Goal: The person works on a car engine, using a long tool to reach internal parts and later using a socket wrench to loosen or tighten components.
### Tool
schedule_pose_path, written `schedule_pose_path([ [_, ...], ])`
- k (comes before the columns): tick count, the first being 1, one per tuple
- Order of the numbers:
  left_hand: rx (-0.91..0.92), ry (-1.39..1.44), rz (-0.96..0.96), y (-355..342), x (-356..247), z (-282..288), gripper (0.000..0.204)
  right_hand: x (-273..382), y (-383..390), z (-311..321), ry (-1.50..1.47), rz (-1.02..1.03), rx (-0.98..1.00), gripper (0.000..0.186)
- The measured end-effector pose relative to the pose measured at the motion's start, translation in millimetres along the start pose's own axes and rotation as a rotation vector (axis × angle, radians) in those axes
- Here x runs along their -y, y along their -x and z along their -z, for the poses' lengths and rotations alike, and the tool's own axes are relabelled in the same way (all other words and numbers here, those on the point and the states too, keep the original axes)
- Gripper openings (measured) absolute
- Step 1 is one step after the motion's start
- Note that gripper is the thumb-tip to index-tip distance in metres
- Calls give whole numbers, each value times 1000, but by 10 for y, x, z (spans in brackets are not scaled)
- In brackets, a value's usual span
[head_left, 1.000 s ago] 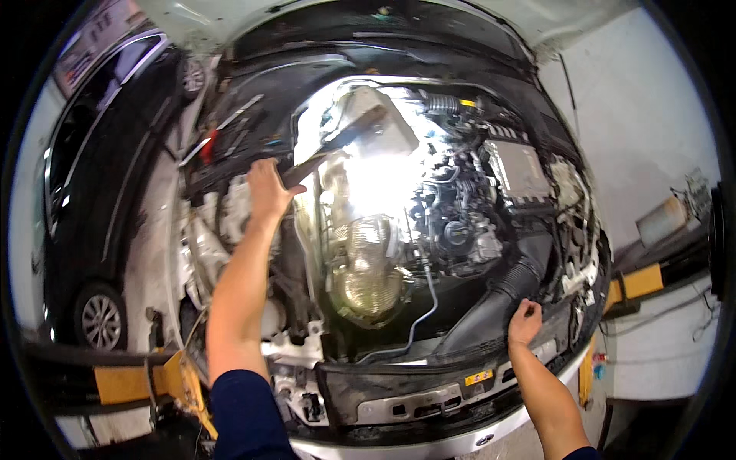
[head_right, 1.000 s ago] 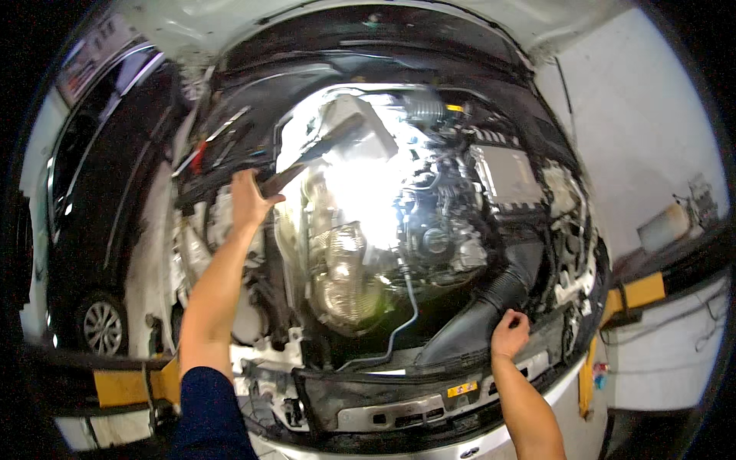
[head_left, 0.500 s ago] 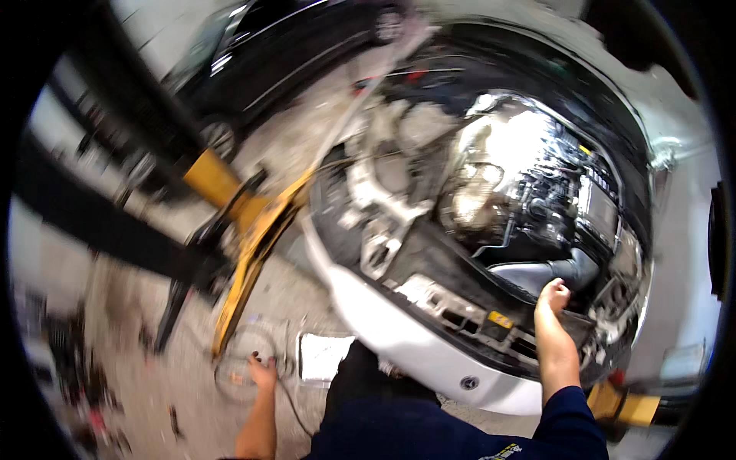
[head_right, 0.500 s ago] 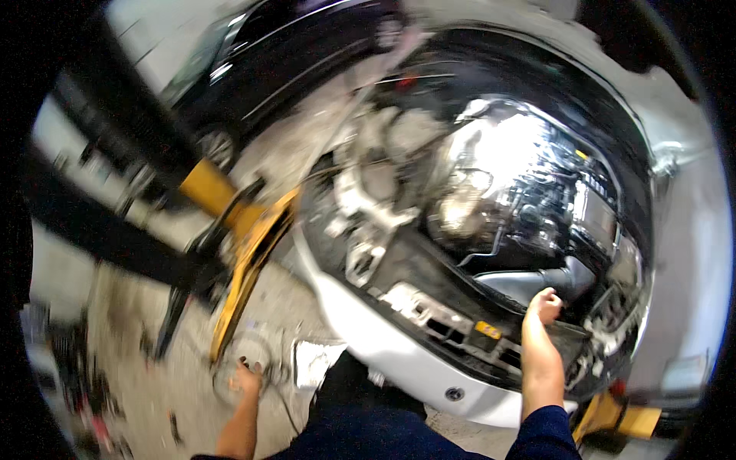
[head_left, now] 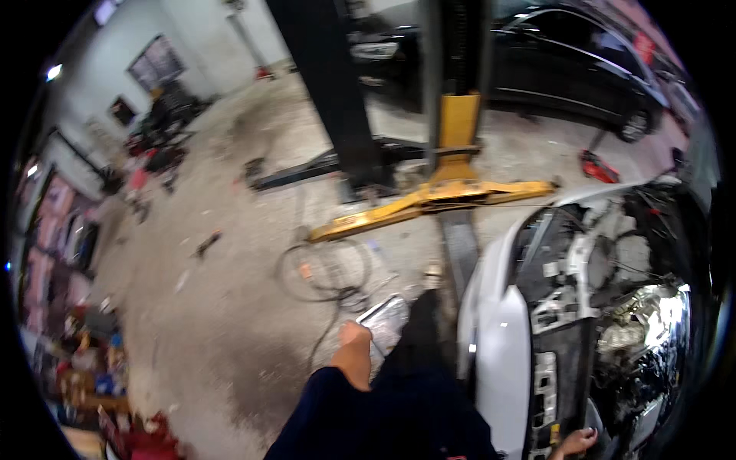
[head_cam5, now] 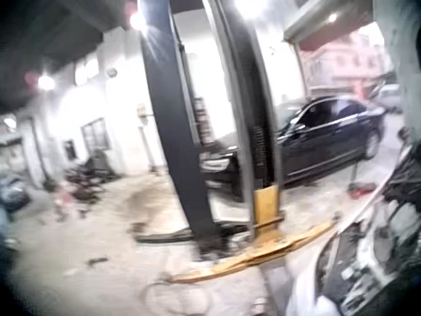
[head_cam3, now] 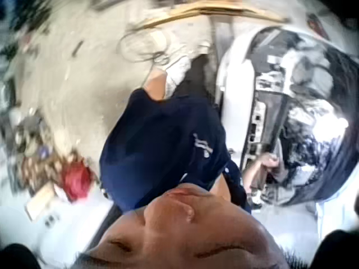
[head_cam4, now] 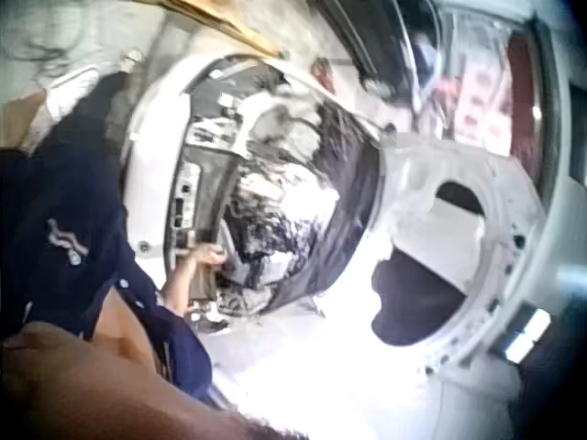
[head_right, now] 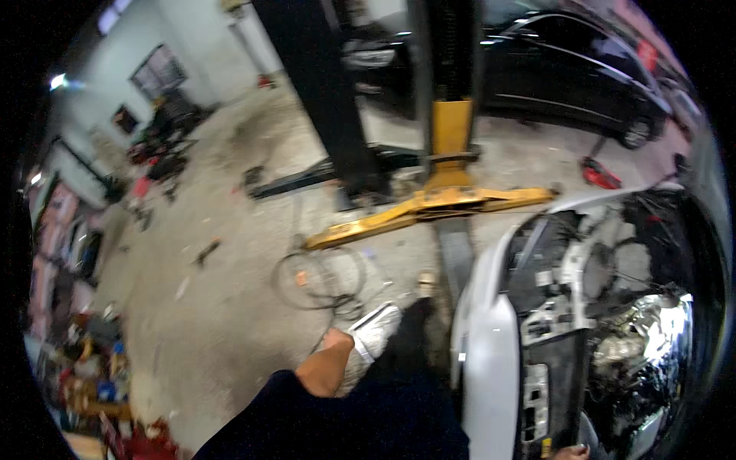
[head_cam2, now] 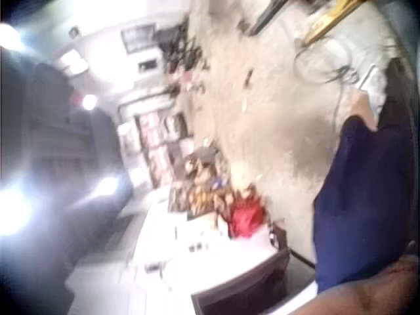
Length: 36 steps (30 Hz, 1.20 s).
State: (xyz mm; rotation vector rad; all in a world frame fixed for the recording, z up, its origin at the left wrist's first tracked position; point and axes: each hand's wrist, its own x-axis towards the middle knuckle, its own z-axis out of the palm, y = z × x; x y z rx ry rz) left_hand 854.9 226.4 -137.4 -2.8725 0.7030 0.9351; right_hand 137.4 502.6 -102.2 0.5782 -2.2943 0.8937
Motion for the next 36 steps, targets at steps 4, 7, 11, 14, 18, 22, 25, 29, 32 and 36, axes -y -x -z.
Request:
schedule_pose_path([
  [4,130,173,-736,893,-2407,-177,39,1865,231,-449,-44,-206,237,32],
  [7,307,486,-1315,1093,-3677,3,31,2884,177,-889,-286,-196,356,28],
  [11,492,441,-1442,874,-4560,330,33,3564,429,-1330,-169,-214,313,23],
  [14,556,309,-1307,254,-4964,406,28,4247,548,-1543,-43,-162,306,22],
  [18,633,329,-1226,-191,-5765,245,24,4869,535,-1568,-79,-342,336,19],
  [22,773,235,-1488,666,-6747,195,26,5015,526,-1723,-61,-495,236,19],
  [25,783,121,-1739,1333,-7491,185,28,5160,406,-2103,-71,-555,169,18],
  [29,794,125,-1862,2180,-8243,-113,26,5229,258,-2511,-227,-717,115,19],
  [32,766,54,-1993,2635,-8914,-569,26,5391,161,-2695,-288,-827,97,17],
  [36,488,-33,-2239,3189,-10011,-1401,39,5565,107,-2805,-349,-924,84,19],
])
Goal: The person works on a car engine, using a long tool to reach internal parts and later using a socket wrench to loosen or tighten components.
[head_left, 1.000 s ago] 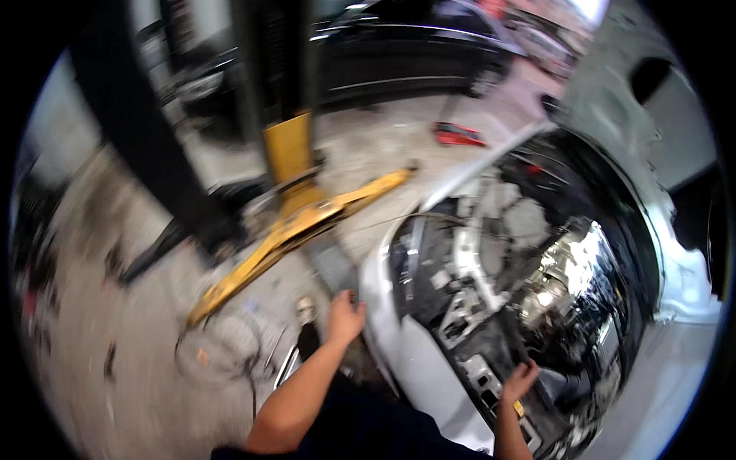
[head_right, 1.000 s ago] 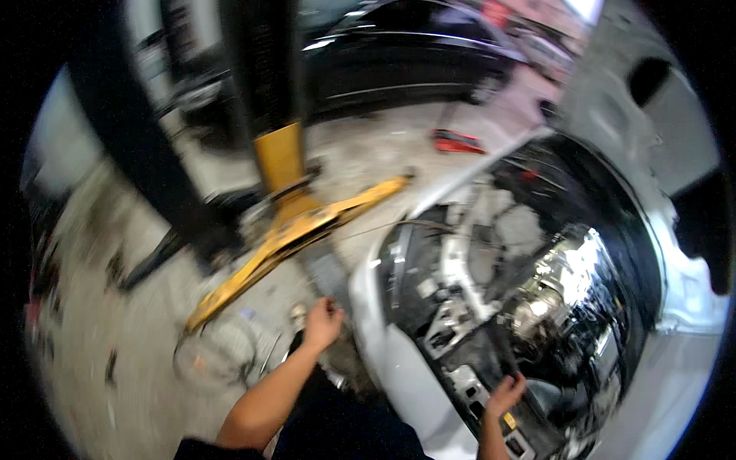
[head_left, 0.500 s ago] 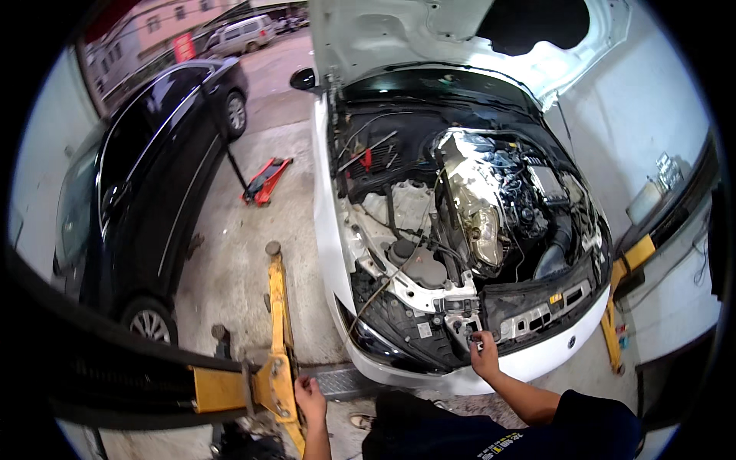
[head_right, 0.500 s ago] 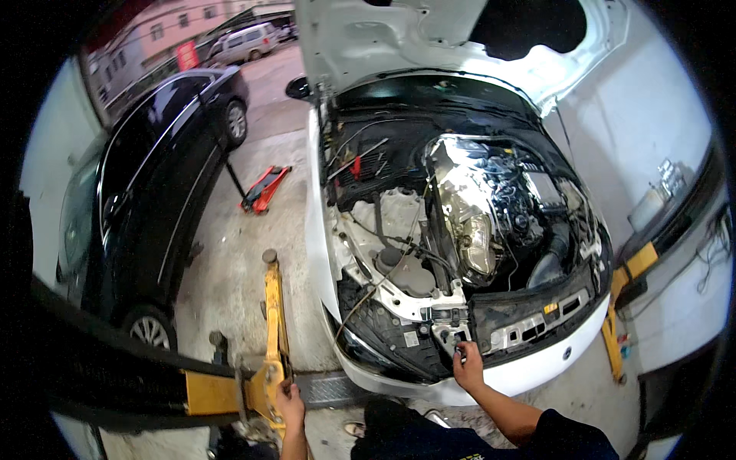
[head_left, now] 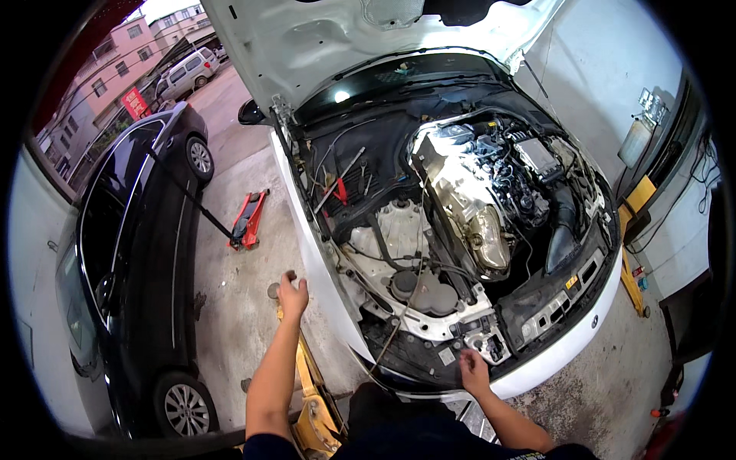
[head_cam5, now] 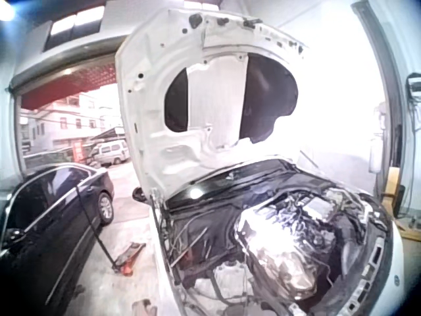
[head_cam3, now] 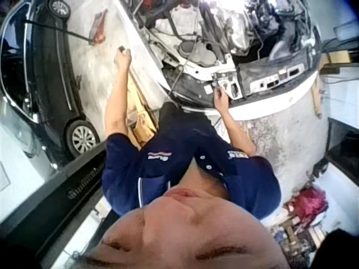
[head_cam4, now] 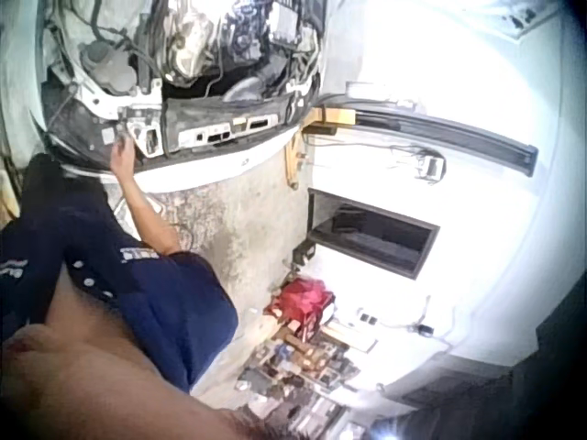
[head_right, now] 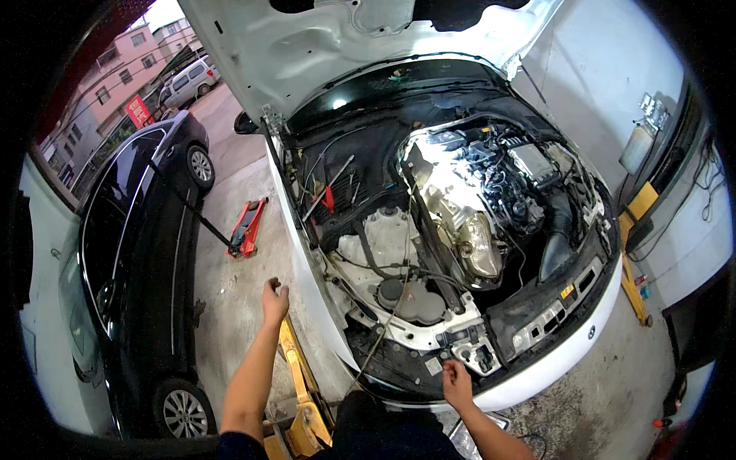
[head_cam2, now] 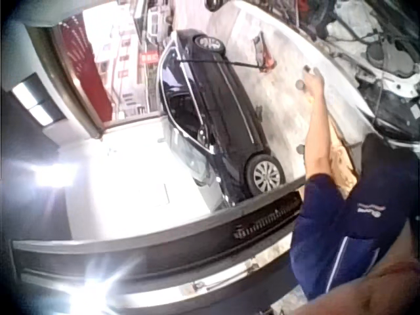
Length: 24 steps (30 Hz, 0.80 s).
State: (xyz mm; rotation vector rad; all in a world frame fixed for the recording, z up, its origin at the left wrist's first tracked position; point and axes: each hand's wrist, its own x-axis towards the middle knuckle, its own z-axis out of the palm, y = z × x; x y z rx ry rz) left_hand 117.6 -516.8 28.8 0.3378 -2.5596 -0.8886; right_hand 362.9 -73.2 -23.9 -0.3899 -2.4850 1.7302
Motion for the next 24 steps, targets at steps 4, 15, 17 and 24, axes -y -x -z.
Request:
schedule_pose_path([
  [4,136,130,121,-1093,32,-845,45,-120,39,238,158,-88,-103,21],
  [15,454,513,-48,-3088,744,-2102,47,425,401,-294,310,-397,-565,24],
  [17,564,483,53,-3391,854,-2055,33,658,320,-645,435,-451,-483,25],
  [24,781,524,194,-3542,787,-2014,15,662,287,-1065,339,-412,-377,30],
])
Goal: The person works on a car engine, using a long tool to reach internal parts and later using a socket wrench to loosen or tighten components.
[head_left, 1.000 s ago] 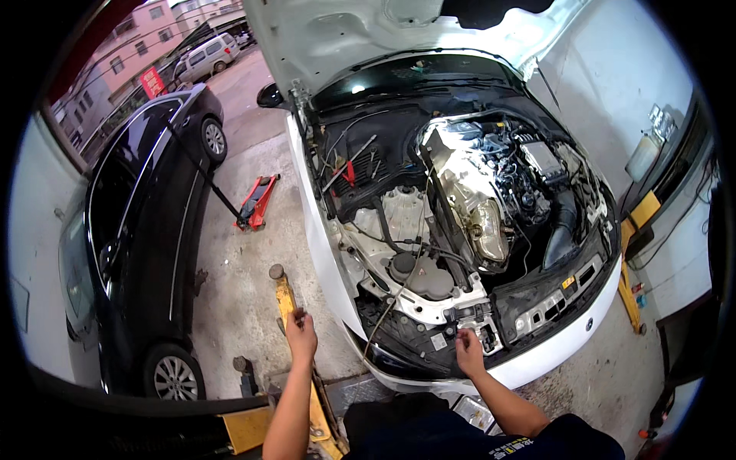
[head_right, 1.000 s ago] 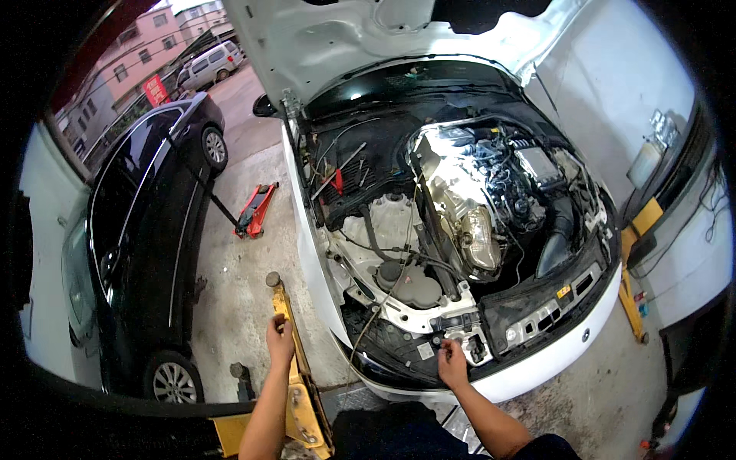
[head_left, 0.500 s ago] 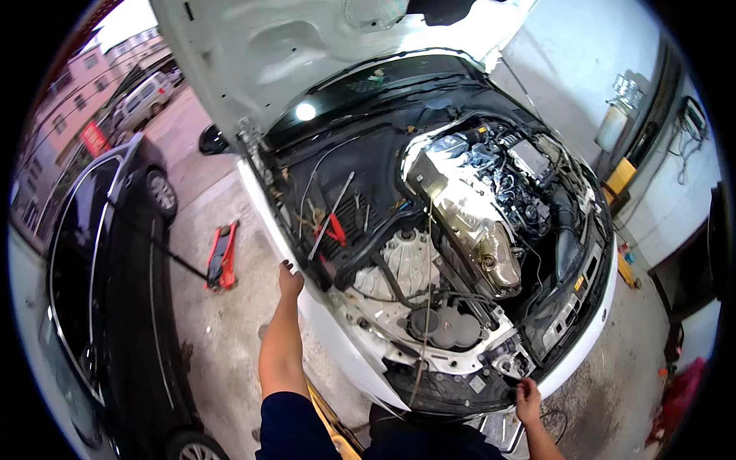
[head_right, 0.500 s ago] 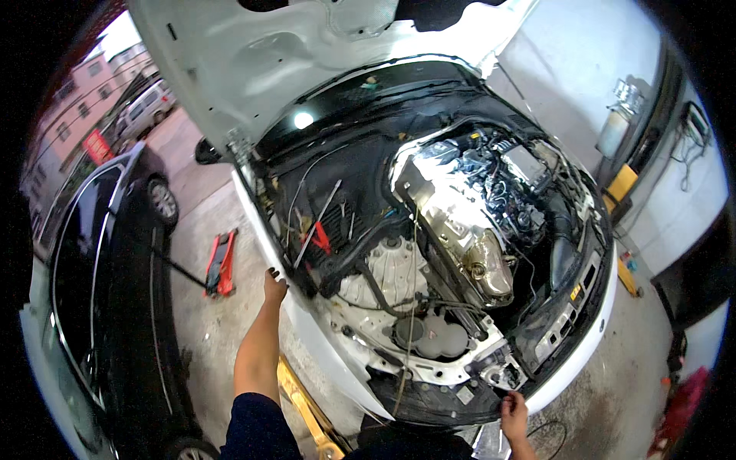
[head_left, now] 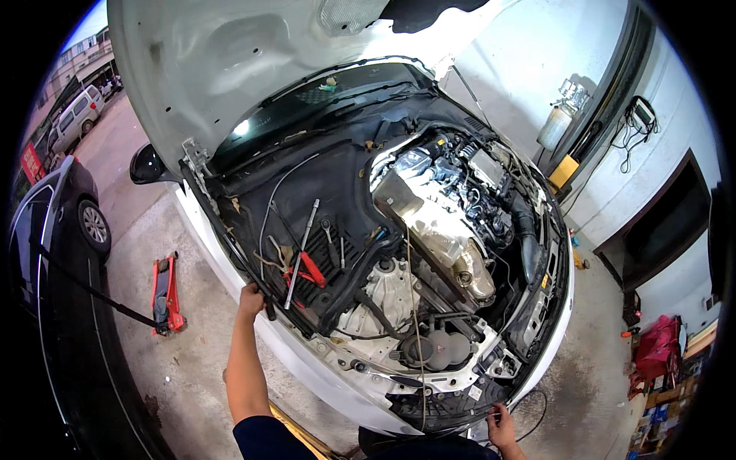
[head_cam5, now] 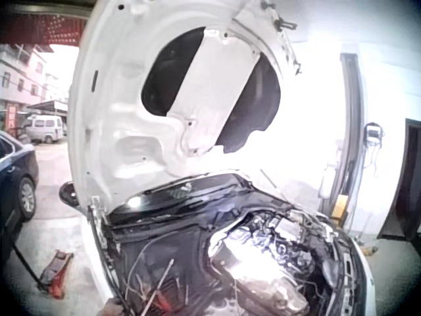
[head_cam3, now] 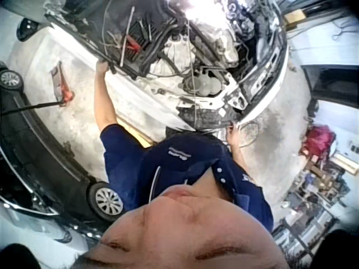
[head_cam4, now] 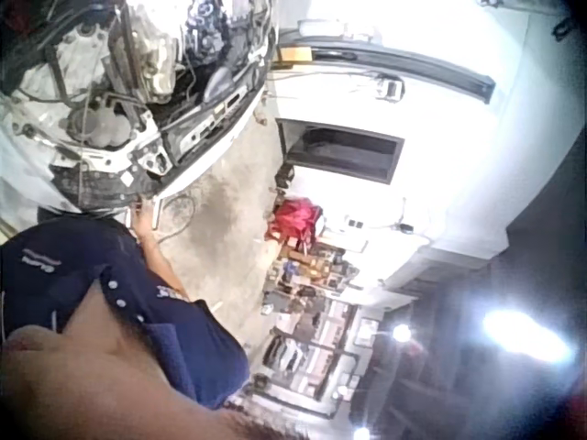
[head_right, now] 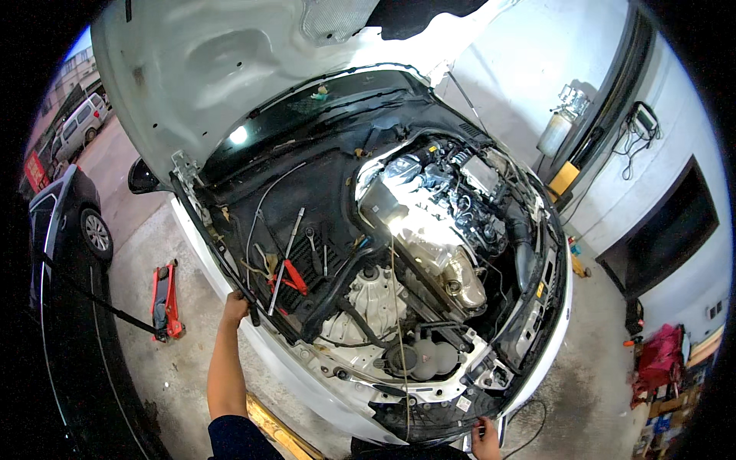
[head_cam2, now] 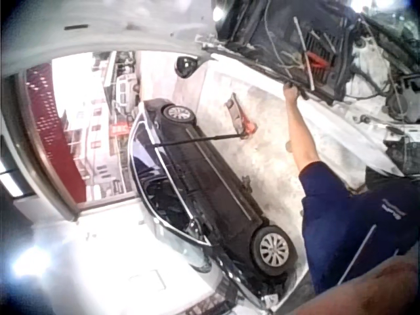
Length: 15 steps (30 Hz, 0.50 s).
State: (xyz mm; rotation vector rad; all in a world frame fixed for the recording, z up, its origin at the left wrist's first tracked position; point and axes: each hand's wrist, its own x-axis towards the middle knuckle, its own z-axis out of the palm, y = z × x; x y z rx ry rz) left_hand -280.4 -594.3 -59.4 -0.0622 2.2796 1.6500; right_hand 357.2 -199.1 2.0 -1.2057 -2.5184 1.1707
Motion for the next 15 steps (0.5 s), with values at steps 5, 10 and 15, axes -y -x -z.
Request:
schedule_pose_path([
  [5,-170,-1,-6,410,-81,-134,20,-268,-3,217,-39,-33,-82,31],
  [10,-269,20,-57,957,423,32,25,-524,36,315,-90,-79,-40,30],
  [15,-462,140,75,1476,511,3,24,-688,1,424,-40,-58,63,31],
])
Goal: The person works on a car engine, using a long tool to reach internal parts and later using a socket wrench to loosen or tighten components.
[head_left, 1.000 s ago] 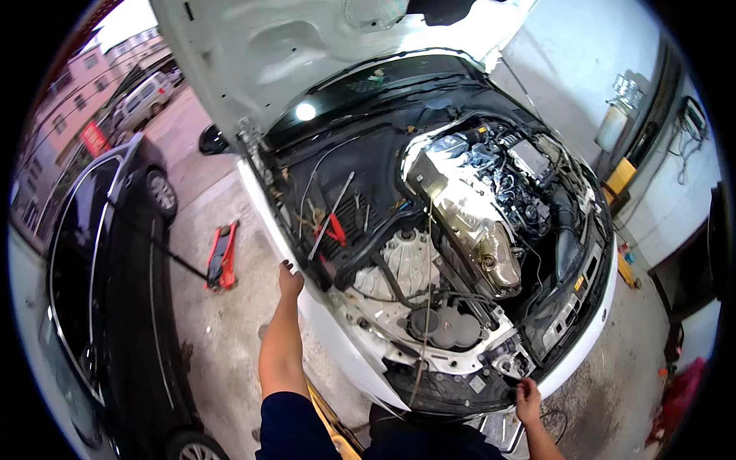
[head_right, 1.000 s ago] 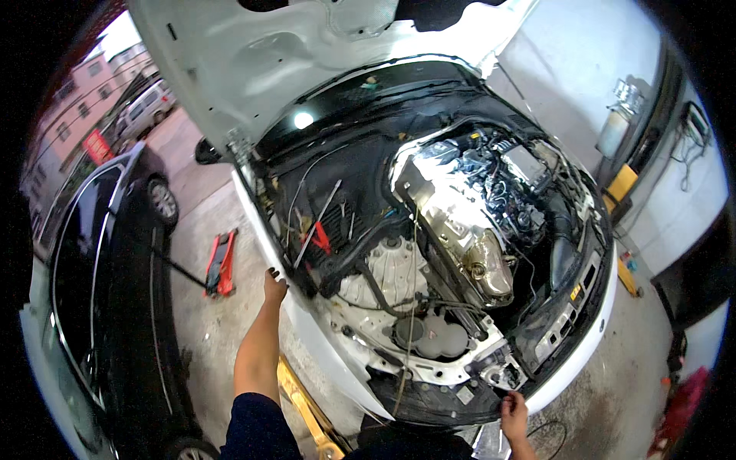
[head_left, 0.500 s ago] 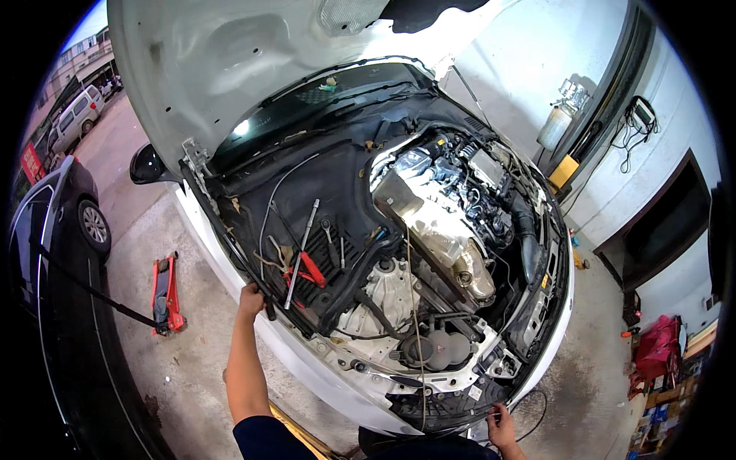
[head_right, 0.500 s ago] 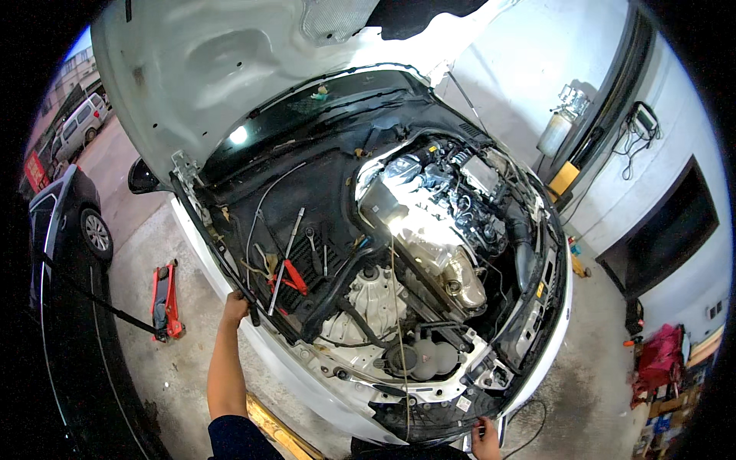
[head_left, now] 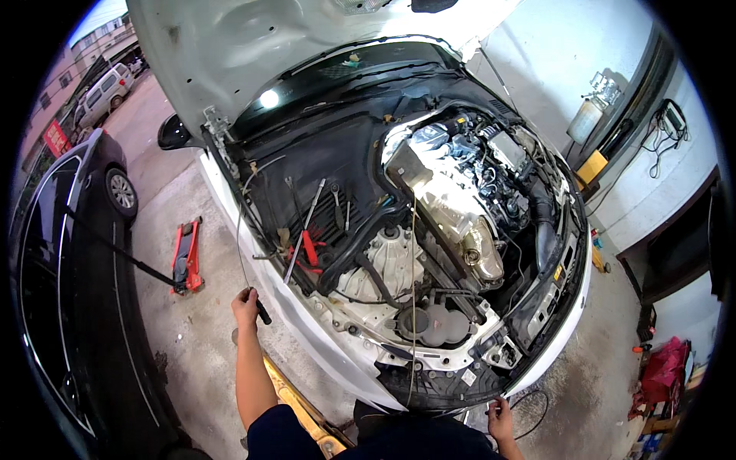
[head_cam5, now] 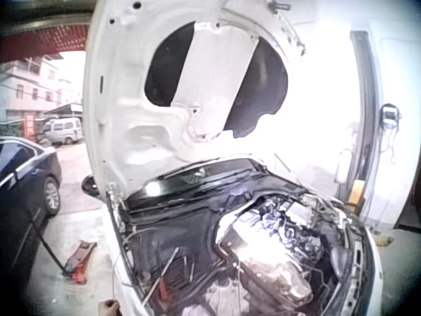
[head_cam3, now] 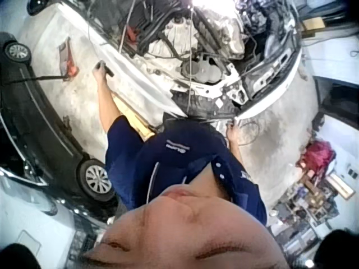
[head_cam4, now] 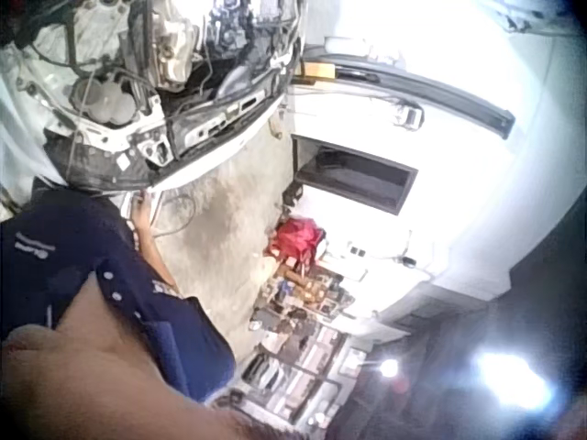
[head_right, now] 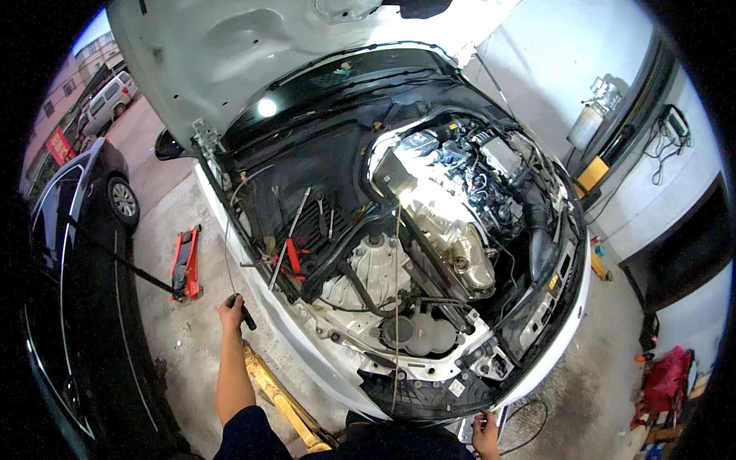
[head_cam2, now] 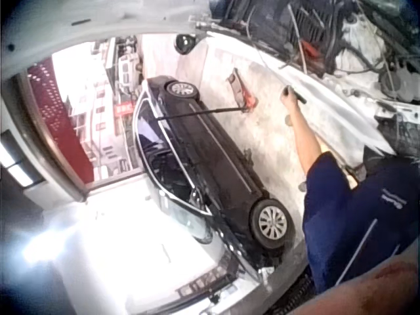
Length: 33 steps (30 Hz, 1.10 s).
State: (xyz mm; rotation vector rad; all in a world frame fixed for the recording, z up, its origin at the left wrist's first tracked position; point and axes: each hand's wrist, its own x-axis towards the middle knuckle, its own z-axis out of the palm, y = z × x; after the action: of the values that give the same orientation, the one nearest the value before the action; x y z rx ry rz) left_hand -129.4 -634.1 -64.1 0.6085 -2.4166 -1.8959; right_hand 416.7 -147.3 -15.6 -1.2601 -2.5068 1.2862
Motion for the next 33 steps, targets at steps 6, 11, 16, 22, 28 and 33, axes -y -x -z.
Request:
schedule_pose_path([
  [6,-174,4,-121,505,-29,440,21,-51,-297,-47,36,119,-21,28],
  [11,-201,-2,-341,2081,-250,-132,20,449,-334,209,-47,241,6,29],
  [16,172,236,-245,3989,-781,-859,23,1615,-216,235,-63,629,418,43],
  [22,545,354,-255,5133,-1468,-1758,32,1850,-114,640,-219,847,401,50],
  [28,707,882,-13,4863,-2112,-2421,43,1139,42,1324,-209,625,147,33],
  [33,872,769,192,3789,-2623,-2980,40,780,74,1769,-156,596,102,34],
])
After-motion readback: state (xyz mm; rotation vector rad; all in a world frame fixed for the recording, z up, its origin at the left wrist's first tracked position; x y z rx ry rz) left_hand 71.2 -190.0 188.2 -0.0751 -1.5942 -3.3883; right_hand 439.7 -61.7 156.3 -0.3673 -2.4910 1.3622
